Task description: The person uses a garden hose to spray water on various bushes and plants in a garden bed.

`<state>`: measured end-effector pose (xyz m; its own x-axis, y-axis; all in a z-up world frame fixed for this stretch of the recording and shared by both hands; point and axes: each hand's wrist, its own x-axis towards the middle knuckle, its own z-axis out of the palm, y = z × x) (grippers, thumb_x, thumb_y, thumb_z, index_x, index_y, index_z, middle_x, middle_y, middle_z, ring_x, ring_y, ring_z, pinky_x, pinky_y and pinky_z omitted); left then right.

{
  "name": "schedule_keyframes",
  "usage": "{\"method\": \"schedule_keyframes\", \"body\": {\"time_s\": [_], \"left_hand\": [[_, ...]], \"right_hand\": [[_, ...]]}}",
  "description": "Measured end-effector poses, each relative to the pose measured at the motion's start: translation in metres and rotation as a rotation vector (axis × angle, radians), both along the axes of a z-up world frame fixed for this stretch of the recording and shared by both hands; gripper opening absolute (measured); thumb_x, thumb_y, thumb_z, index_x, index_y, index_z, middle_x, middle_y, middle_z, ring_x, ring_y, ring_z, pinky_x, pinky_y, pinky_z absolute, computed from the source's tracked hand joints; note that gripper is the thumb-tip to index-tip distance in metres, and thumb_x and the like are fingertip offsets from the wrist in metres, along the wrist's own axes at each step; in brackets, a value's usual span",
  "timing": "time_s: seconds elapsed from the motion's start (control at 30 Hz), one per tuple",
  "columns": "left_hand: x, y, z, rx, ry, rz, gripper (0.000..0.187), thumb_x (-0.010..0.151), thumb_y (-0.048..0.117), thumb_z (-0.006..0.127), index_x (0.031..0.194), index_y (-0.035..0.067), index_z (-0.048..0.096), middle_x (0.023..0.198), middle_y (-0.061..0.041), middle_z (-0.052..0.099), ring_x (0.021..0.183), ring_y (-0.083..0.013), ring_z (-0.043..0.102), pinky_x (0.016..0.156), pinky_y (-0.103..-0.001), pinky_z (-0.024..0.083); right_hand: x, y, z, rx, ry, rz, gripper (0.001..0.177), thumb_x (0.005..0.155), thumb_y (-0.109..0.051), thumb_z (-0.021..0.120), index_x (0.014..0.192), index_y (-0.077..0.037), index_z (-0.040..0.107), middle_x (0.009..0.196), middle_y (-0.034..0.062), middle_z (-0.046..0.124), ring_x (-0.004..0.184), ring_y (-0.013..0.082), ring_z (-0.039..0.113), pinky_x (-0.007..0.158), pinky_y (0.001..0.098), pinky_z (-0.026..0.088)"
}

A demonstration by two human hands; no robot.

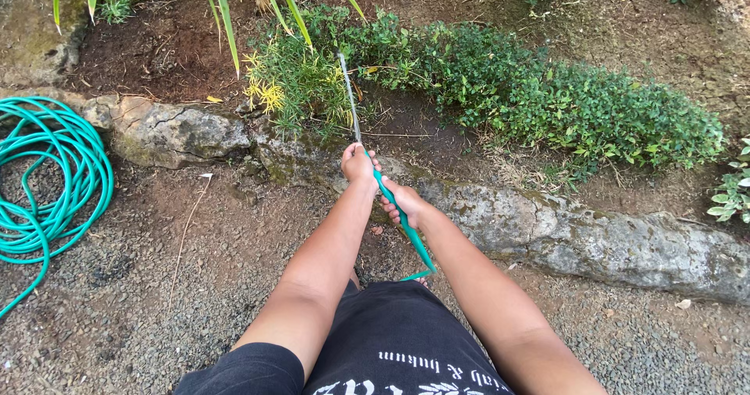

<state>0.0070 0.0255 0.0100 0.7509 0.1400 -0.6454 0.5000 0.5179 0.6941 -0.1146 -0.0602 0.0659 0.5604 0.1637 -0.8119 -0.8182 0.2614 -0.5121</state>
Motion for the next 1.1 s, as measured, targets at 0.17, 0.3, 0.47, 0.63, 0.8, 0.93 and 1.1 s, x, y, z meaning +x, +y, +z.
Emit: {"method": "schedule_keyframes", "body": {"time_s": [0.17,0.3,0.47,0.63,0.8,0.93,1.1], "left_hand": [[0.006,0.007,0.0,-0.009,-0.014,0.01,0.012,0.104,0.021,0.053,0.112,0.013,0.057,0.074,-0.007,0.062,0.05,-0.0149,0.051,0.039,-0.03,0.041],[0.012,0.012,0.004,0.001,-0.033,0.023,0.012,0.104,0.021,0.053,0.111,0.013,0.057,0.073,-0.007,0.062,0.048,-0.0153,0.051,0.038,-0.031,0.04],[0.02,0.021,0.009,-0.001,-0.049,0.048,0.013,0.104,0.022,0.054,0.112,0.013,0.058,0.074,-0.008,0.063,0.048,-0.0149,0.051,0.038,-0.031,0.04],[0.028,0.031,0.007,0.003,-0.067,0.07,0.012,0.104,0.022,0.054,0.111,0.013,0.059,0.074,-0.007,0.062,0.048,-0.0148,0.051,0.038,-0.031,0.041],[0.031,0.036,0.002,-0.015,-0.058,0.093,0.011,0.104,0.022,0.054,0.11,0.013,0.058,0.074,-0.007,0.063,0.048,-0.0149,0.051,0.039,-0.031,0.041],[0.027,0.039,-0.017,-0.036,-0.06,0.111,0.011,0.104,0.021,0.053,0.11,0.013,0.056,0.074,-0.008,0.062,0.049,-0.0154,0.051,0.039,-0.032,0.041],[0.006,0.048,-0.042,-0.066,0.034,0.165,0.011,0.104,0.022,0.053,0.11,0.013,0.056,0.073,-0.008,0.061,0.049,-0.0161,0.051,0.04,-0.031,0.041]], "right_hand": [[0.006,0.006,0.009,0.007,-0.01,0.009,0.06,0.098,-0.07,0.045,0.069,-0.017,0.046,0.059,-0.0067,0.037,0.046,0.0076,0.031,0.043,0.0259,0.025],[0.013,0.011,0.01,0.014,-0.015,0.025,0.061,0.098,-0.07,0.044,0.069,-0.017,0.046,0.058,-0.0069,0.037,0.046,0.0076,0.031,0.043,0.0258,0.025],[0.024,0.016,0.007,0.022,-0.028,0.064,0.061,0.098,-0.071,0.043,0.068,-0.017,0.045,0.058,-0.0068,0.036,0.045,0.0081,0.03,0.043,0.0268,0.025],[0.033,0.023,0.01,0.013,-0.031,0.088,0.06,0.098,-0.07,0.043,0.069,-0.018,0.045,0.058,-0.0074,0.036,0.045,0.0077,0.03,0.043,0.0266,0.024],[0.036,0.028,0.008,0.008,-0.044,0.097,0.06,0.098,-0.07,0.044,0.07,-0.018,0.046,0.059,-0.0077,0.037,0.046,0.0072,0.031,0.043,0.0262,0.025],[0.033,0.028,-0.003,-0.019,-0.024,0.105,0.06,0.098,-0.07,0.045,0.069,-0.017,0.047,0.058,-0.0072,0.038,0.046,0.0075,0.031,0.043,0.0264,0.026],[0.019,0.03,-0.026,-0.001,0.021,0.171,0.061,0.098,-0.07,0.044,0.068,-0.017,0.046,0.057,-0.0072,0.037,0.045,0.0076,0.031,0.042,0.0267,0.025]]}}
